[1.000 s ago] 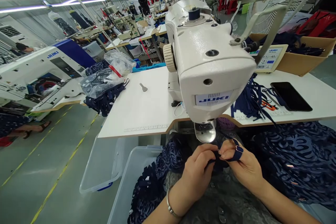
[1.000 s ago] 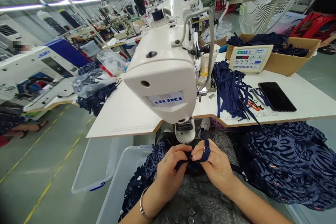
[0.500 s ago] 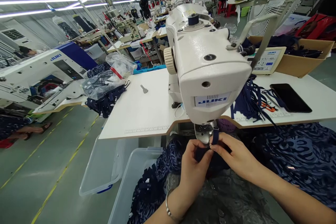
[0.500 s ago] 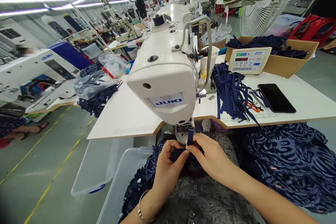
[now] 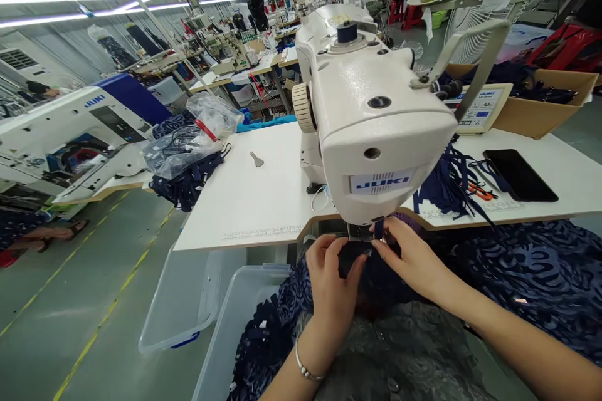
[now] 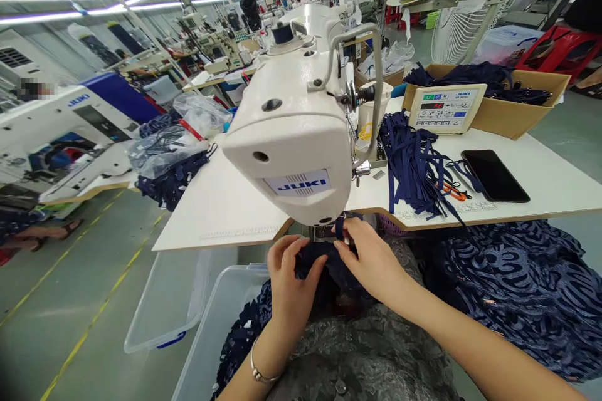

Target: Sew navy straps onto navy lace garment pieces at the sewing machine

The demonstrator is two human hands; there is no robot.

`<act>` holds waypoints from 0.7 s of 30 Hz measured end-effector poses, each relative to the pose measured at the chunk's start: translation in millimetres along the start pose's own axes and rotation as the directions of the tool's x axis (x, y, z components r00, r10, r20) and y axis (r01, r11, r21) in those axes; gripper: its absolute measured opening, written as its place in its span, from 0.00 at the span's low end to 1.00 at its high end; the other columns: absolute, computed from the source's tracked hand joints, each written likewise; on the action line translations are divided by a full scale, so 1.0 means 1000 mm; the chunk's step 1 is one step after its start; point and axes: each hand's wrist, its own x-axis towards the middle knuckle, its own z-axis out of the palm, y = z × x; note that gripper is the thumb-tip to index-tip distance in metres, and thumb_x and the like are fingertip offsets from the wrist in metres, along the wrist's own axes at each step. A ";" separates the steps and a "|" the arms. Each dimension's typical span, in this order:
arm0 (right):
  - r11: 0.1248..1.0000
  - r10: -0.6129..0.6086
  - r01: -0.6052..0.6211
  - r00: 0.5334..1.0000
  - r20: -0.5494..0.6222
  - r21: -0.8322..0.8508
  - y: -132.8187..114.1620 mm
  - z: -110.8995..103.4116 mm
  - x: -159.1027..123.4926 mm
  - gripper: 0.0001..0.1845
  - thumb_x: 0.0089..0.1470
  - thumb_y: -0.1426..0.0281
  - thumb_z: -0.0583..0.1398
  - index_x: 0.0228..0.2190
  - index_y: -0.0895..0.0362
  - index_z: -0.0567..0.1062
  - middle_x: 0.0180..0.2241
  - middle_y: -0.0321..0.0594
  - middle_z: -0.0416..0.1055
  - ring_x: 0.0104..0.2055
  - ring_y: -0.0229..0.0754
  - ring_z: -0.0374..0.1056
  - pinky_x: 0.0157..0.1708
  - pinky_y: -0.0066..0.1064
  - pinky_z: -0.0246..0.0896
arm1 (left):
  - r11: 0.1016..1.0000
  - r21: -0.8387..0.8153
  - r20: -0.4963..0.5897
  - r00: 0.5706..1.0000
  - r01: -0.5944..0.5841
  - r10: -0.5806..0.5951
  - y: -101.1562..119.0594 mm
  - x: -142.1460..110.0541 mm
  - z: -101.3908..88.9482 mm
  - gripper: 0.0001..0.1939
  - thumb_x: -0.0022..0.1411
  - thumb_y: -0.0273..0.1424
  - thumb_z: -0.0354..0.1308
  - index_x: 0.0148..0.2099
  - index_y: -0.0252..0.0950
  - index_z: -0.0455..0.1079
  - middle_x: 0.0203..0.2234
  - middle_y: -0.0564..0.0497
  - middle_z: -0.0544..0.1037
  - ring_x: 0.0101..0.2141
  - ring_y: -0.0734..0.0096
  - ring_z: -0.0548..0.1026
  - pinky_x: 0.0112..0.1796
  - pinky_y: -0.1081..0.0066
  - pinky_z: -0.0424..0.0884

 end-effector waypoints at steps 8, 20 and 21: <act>0.891 0.229 -0.261 0.965 0.129 0.371 0.007 0.000 0.013 0.09 0.58 0.66 0.57 0.38 0.52 0.60 0.30 0.31 0.55 0.32 0.40 0.56 0.36 0.33 0.59 | 0.779 0.121 0.353 0.760 -0.616 0.546 -0.008 0.001 -0.003 0.19 0.67 0.26 0.55 0.60 0.35 0.66 0.53 0.49 0.76 0.56 0.65 0.68 0.56 0.64 0.58; 0.898 0.194 -0.189 0.981 0.028 0.396 0.031 0.001 0.025 0.12 0.61 0.59 0.55 0.29 0.53 0.64 0.25 0.31 0.60 0.28 0.39 0.57 0.30 0.29 0.57 | 0.832 0.141 0.396 0.801 -0.536 0.449 -0.008 0.001 0.002 0.18 0.70 0.26 0.49 0.59 0.40 0.66 0.52 0.49 0.76 0.55 0.67 0.69 0.50 0.64 0.59; 0.915 0.181 -0.174 0.983 0.014 0.365 0.033 0.000 0.026 0.12 0.61 0.60 0.54 0.29 0.53 0.63 0.25 0.31 0.60 0.28 0.39 0.57 0.31 0.30 0.58 | 0.839 0.141 0.401 0.805 -0.526 0.437 -0.007 0.001 0.002 0.18 0.70 0.26 0.49 0.60 0.40 0.66 0.52 0.48 0.76 0.55 0.67 0.69 0.50 0.64 0.59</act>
